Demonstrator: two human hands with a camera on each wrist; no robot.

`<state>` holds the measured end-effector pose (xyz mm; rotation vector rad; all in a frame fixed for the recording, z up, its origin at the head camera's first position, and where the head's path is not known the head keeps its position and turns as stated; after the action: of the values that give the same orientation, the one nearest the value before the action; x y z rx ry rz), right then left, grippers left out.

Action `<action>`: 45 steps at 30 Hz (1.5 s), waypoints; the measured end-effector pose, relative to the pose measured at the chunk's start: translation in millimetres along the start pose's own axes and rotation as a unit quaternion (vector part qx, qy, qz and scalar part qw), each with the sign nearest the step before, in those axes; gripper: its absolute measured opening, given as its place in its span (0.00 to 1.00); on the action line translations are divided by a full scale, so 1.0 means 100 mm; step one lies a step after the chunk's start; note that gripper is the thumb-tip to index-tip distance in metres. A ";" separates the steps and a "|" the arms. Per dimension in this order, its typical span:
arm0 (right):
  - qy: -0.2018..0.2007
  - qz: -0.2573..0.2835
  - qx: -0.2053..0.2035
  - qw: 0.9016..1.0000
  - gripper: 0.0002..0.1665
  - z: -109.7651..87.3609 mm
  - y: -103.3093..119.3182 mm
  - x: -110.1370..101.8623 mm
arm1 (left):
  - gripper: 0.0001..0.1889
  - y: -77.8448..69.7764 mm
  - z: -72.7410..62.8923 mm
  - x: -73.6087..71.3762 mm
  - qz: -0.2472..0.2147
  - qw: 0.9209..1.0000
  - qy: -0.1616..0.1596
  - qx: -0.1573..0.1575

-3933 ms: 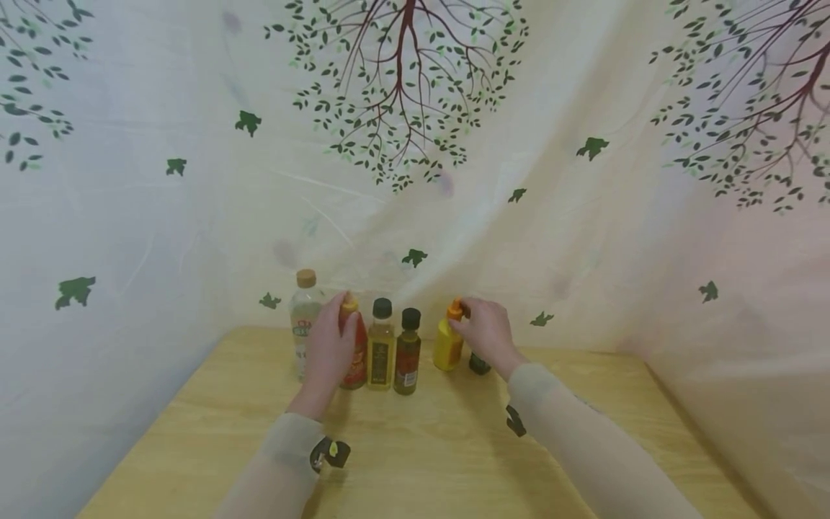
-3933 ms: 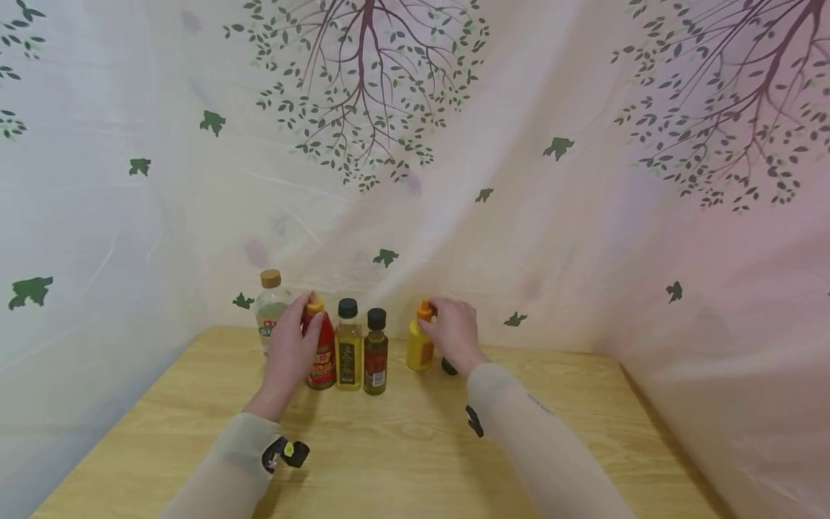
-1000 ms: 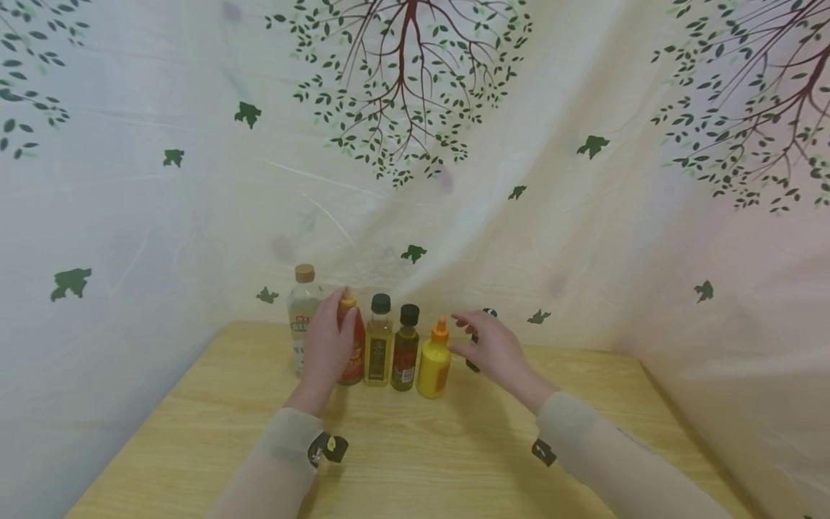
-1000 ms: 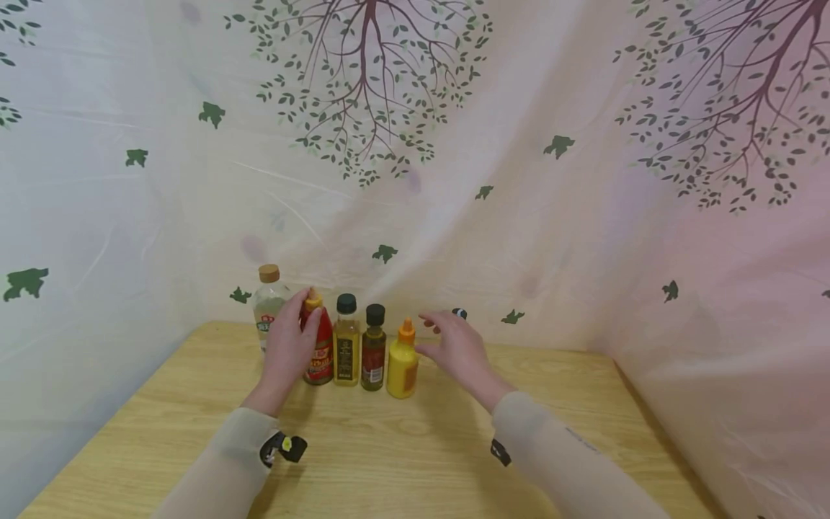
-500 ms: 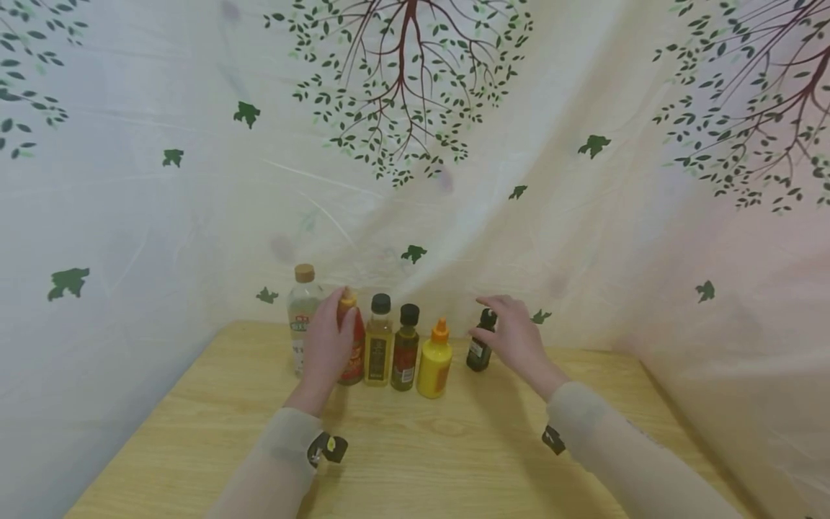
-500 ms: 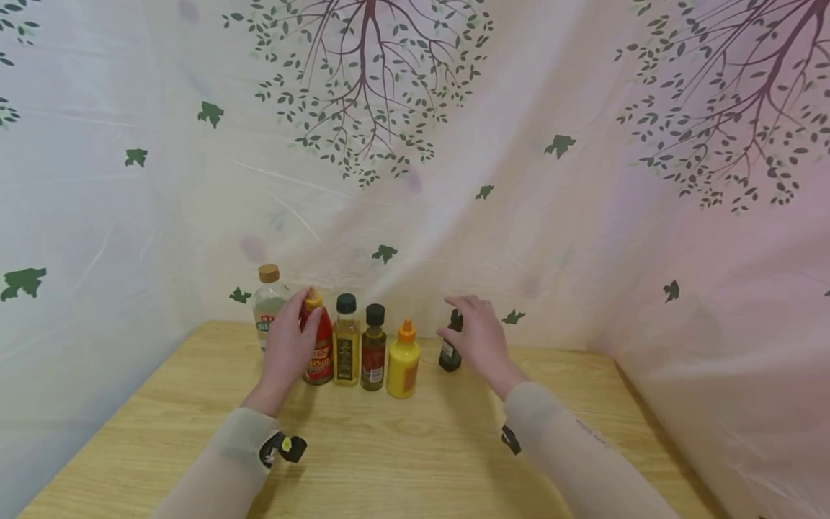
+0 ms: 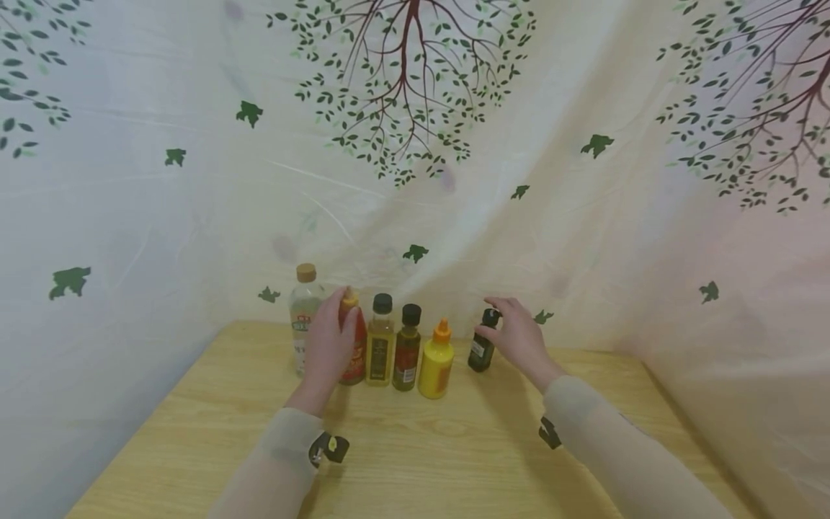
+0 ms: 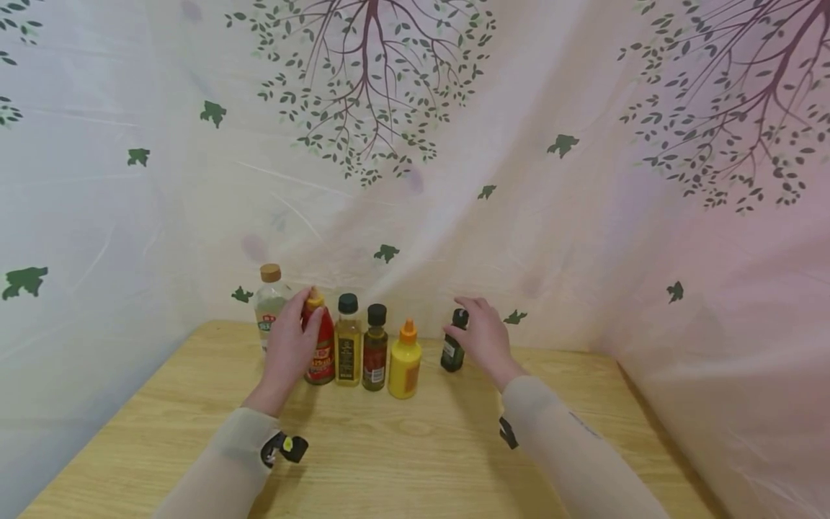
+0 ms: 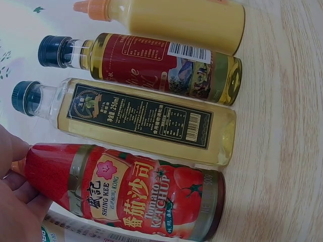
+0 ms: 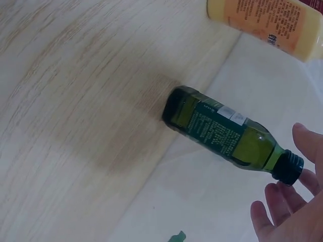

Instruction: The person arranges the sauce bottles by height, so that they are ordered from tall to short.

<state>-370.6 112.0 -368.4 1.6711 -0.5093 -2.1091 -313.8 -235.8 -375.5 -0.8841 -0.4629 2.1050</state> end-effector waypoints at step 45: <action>0.003 -0.009 0.018 1.000 0.33 0.05 -0.13 0.07 | 0.25 -0.02 -0.02 0.00 -0.007 1.000 -0.006 -0.002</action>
<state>-377.6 119.2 -379.5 1.7077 -0.5351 -2.1200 -311.5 -234.7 -375.1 -0.8695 -0.4769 2.0986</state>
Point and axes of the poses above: each hand's wrist, its own z-axis towards the middle knuckle, its own x-axis out of the palm, y = z × x, the point moved 3 cm from there along z, towards the middle knuckle, and after that the axes turned 14 degrees about x, right-handed, at the moved point
